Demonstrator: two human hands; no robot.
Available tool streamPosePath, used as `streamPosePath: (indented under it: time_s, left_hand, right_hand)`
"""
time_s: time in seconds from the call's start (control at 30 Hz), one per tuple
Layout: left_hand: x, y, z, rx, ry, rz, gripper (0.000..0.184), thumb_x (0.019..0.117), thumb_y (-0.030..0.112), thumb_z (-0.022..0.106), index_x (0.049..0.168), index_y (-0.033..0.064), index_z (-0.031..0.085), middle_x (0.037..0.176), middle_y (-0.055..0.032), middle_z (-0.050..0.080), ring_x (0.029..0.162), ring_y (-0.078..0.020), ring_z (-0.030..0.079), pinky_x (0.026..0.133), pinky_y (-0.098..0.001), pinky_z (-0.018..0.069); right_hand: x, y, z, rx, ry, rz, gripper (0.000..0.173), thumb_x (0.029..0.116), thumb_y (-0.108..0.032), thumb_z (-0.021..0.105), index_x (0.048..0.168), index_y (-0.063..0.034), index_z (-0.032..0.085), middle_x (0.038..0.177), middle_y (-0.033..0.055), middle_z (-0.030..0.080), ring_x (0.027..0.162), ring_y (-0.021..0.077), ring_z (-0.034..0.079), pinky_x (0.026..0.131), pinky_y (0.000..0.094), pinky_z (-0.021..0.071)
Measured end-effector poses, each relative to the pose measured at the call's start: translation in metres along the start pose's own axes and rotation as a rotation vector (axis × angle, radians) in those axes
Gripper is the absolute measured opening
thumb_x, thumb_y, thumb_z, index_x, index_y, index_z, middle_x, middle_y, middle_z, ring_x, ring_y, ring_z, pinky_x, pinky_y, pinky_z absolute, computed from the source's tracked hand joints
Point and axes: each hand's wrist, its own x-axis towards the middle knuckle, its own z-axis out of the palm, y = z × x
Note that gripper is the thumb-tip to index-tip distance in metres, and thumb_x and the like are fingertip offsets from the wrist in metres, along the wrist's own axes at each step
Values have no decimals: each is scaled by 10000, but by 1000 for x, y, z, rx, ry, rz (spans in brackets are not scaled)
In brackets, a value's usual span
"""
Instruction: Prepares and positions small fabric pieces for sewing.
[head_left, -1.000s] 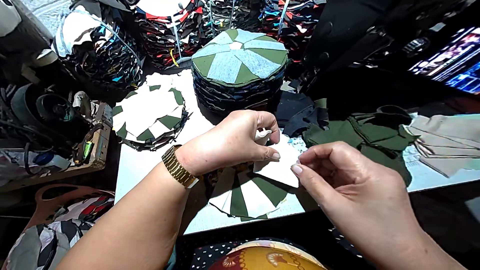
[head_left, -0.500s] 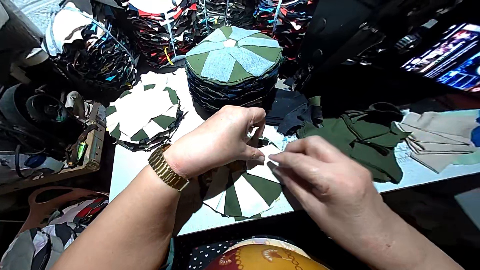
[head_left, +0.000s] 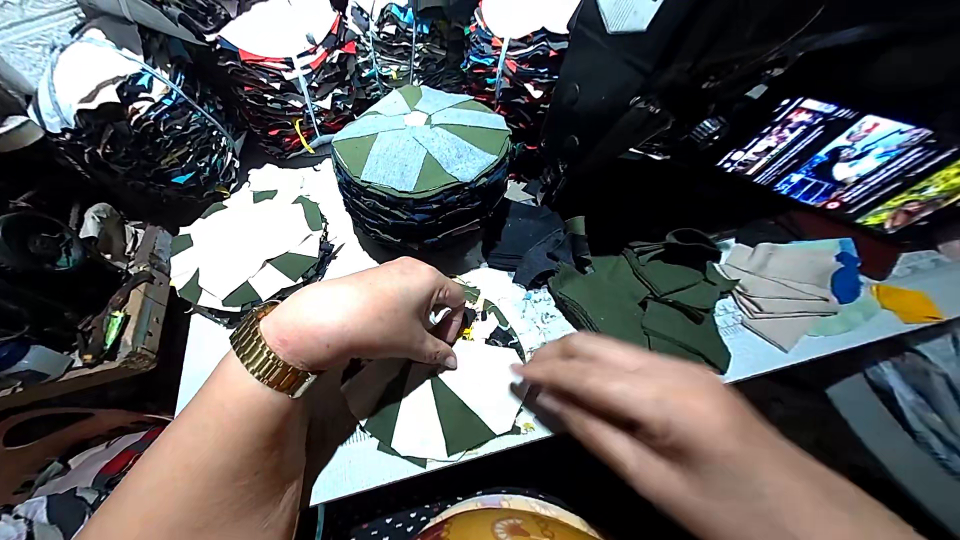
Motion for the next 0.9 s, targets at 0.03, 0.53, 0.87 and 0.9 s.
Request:
streamPosePath:
  time_s: [0.03, 0.53, 0.87, 0.9]
  left_hand:
    - [0, -2, 0, -37, 28, 30, 170, 866, 229, 835, 899, 121, 708, 743, 60, 651, 645, -5, 582, 583, -179, 481]
    - [3, -2, 7, -101, 285, 111, 127, 912, 224, 780, 882, 126, 705, 701, 66, 618, 609, 8, 542, 537, -163, 422]
    - [4, -1, 9, -70, 304, 143, 123, 926, 230, 765, 895, 123, 712, 686, 66, 597, 588, 11, 514, 523, -163, 402]
    - [4, 0, 9, -67, 301, 145, 122, 926, 228, 763, 895, 123, 711, 685, 66, 594, 587, 10, 511, 523, -165, 400]
  right_hand:
    - [0, 5, -10, -65, 72, 53, 223, 991, -194, 555, 1063, -142, 759, 978, -37, 681, 839, 33, 647, 705, 212, 571]
    - [10, 29, -16, -548, 120, 328, 268, 907, -195, 570, 1017, -4, 722, 927, 166, 676, 796, 395, 675, 582, 574, 500]
    - [5, 38, -31, -392, 121, 281, 274, 950, -252, 598, 1066, -76, 772, 980, 89, 721, 843, 250, 707, 670, 493, 565]
    - [3, 41, -34, -360, 118, 282, 273, 966, -273, 605, 1069, -88, 776, 989, 64, 723, 850, 211, 705, 690, 454, 577]
